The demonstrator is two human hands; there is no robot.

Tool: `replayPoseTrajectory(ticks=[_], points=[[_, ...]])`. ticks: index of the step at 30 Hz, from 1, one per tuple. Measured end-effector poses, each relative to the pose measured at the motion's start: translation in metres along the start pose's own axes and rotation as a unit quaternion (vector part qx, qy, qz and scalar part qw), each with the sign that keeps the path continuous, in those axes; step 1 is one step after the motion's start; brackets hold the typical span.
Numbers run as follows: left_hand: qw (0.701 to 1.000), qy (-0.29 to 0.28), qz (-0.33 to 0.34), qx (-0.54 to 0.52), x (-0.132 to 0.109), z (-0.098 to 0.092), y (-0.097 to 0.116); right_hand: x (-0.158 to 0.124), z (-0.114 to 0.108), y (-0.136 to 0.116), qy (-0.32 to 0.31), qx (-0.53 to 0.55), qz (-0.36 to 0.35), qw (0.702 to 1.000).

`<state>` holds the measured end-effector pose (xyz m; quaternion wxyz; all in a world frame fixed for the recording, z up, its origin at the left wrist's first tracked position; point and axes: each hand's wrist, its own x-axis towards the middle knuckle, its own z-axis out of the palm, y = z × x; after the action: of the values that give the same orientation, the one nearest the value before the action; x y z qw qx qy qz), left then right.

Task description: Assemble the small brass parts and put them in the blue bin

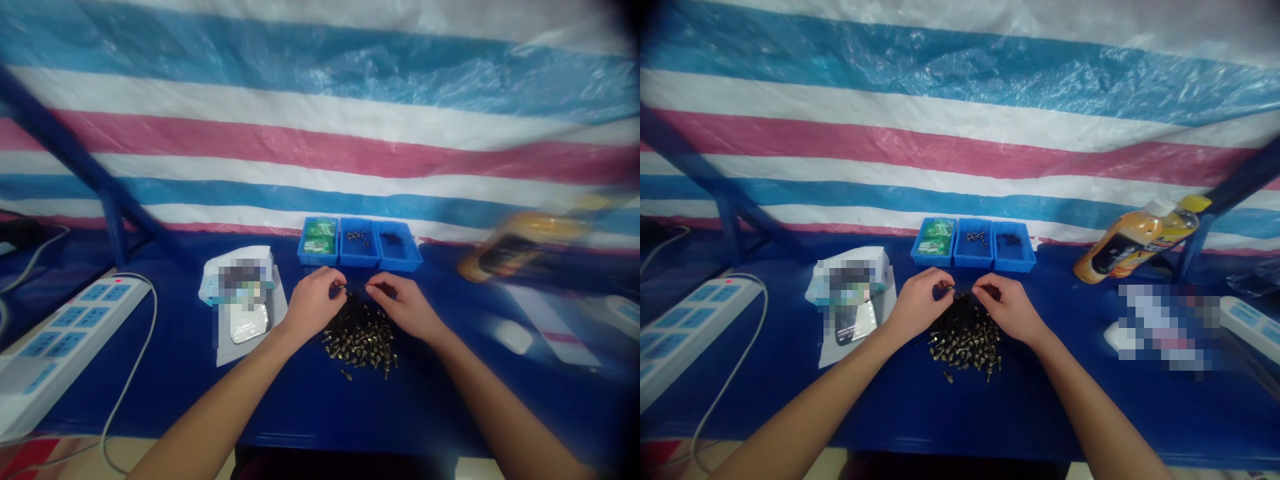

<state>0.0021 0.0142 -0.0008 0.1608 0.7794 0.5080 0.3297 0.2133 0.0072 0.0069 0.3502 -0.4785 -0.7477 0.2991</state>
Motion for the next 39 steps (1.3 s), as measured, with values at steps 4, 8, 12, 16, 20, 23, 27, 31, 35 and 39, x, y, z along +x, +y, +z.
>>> replayPoseTrajectory(ticks=[4,8,12,16,20,23,27,31,35,39], points=[[1.0,0.0,0.003,-0.006,0.0,0.0,-0.001,-0.001,-0.001,-0.002,-0.003,-0.003,0.011,1.0],[1.0,-0.009,0.001,-0.003,0.001,-0.001,-0.001,-0.001,-0.001,-0.003,-0.01,-0.007,0.024,1.0],[1.0,-0.023,-0.006,-0.004,0.001,-0.002,0.0,0.0,-0.002,-0.003,-0.004,-0.001,0.036,0.999],[0.999,-0.039,-0.025,-0.014,0.001,-0.002,0.0,0.001,-0.003,-0.002,0.002,0.016,0.048,0.999],[0.999,-0.039,-0.016,-0.031,0.001,-0.001,-0.001,0.002,-0.004,-0.001,0.012,0.046,0.066,0.997],[0.999,-0.031,-0.003,-0.037,0.002,-0.001,-0.002,0.004,-0.004,0.003,0.037,0.112,0.082,0.99],[0.999,-0.019,0.008,-0.038,0.002,0.0,-0.003,0.007,-0.003,0.011,0.07,0.18,0.103,0.976],[0.999,-0.008,0.014,-0.04,0.002,0.001,-0.003,0.008,-0.003,0.018,0.072,0.165,0.15,0.972],[0.999,-0.004,0.009,-0.037,0.001,0.001,-0.003,0.007,-0.004,0.021,0.084,0.174,0.186,0.963],[0.999,-0.003,0.011,-0.036,0.001,0.001,-0.003,0.009,-0.004,0.022,0.165,0.235,0.168,0.943]])
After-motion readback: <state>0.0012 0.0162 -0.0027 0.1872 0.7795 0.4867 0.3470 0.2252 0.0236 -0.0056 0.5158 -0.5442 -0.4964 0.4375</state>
